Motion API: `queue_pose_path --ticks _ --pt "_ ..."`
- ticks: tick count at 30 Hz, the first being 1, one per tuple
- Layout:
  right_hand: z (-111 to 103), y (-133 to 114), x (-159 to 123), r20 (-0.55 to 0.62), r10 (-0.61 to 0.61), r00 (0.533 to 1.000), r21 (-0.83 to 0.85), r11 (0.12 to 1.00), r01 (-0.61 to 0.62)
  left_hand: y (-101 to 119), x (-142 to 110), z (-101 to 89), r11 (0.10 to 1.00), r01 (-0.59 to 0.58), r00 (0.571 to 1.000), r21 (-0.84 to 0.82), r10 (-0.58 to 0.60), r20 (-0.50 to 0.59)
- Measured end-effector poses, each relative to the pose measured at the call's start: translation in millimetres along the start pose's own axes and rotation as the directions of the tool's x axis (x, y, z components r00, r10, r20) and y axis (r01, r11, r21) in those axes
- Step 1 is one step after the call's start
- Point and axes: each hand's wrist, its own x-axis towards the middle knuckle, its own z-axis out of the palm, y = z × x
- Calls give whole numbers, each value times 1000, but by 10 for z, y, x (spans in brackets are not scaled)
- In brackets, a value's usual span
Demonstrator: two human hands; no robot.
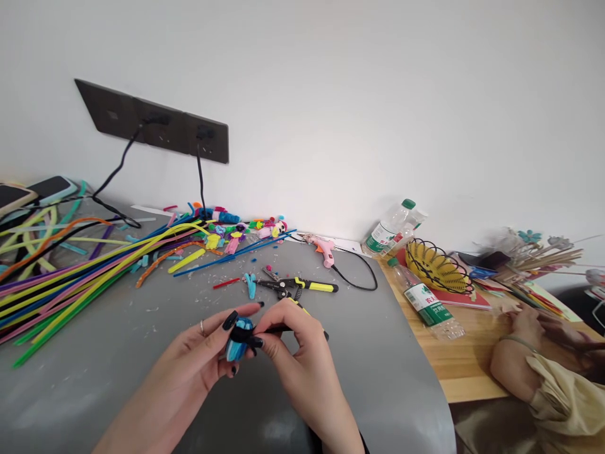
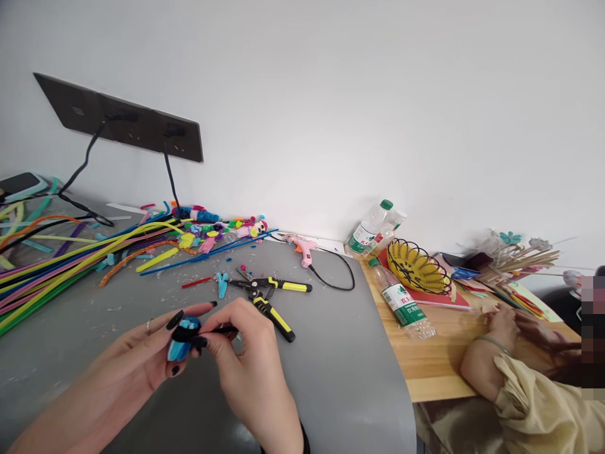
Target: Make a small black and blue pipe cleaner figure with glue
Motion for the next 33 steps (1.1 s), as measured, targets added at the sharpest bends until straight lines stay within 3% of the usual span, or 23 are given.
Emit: queue_pose_path --ticks 4,9,16,21,27,33 --pt "-7 -5 -8 7 -24 1000 -51 998 25 -1 46 -17 997 -74 997 20 75 -26" --pt "-8 18 -15 9 -36 999 -86 996 36 -22 83 -68 969 -148 988 200 155 -20" --pt "48 36 -25 17 -96 995 -148 984 98 3 63 -122 925 -217 932 312 291 -214" --pt "51 3 -44 10 -111 994 -183 977 111 42 -2 -67 839 -271 910 472 383 -158" --pt "60 -12 -47 5 -94 996 -209 974 93 63 -25 51 848 -278 929 450 357 -98" --pt "38 8 -54 37 -56 998 -174 983 62 11 28 -38 896 -228 946 381 297 -130"
